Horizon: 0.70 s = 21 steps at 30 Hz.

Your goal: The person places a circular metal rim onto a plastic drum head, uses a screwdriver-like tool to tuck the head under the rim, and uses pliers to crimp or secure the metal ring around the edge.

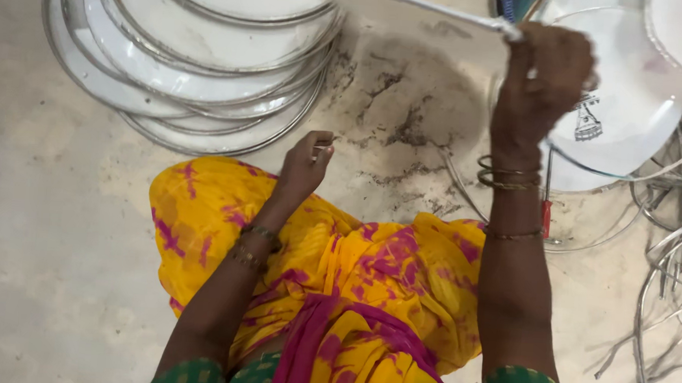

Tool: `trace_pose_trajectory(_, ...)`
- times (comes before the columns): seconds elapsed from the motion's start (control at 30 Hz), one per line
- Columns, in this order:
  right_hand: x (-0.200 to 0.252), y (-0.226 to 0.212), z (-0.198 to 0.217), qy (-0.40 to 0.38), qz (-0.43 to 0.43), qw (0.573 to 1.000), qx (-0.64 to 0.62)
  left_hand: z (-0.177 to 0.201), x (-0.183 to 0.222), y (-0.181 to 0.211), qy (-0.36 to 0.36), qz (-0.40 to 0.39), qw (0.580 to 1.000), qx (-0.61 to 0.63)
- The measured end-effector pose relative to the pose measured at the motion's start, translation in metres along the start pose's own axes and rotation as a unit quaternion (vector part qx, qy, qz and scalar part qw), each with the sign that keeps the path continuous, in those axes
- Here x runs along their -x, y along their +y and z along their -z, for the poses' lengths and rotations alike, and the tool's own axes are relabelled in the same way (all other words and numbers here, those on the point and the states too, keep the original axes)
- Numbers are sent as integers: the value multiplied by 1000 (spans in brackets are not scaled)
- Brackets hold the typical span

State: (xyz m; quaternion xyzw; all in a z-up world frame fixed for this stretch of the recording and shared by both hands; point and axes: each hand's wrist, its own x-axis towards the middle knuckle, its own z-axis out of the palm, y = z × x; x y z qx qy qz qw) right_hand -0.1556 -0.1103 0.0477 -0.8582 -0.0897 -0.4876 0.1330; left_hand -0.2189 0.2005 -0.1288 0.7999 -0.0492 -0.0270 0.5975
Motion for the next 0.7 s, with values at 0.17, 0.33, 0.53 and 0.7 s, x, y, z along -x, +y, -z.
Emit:
trace_pose_trajectory(0.17,-32,-44,72,40,-35,996,-78,38,27,102,137,-208,965,-77)
trace_pose_trajectory(0.33,-30,-84,91,-25,-58,995,-74,62,39,182,236,-412,865,-162)
trace_pose_trajectory(0.53,-20,-103,110,-83,-96,979,-160,58,21,238,193,-433,848,-235)
trace_pose_trajectory(0.7,-28,-100,128,-138,-130,956,-223,50,7,254,175,-449,850,-213)
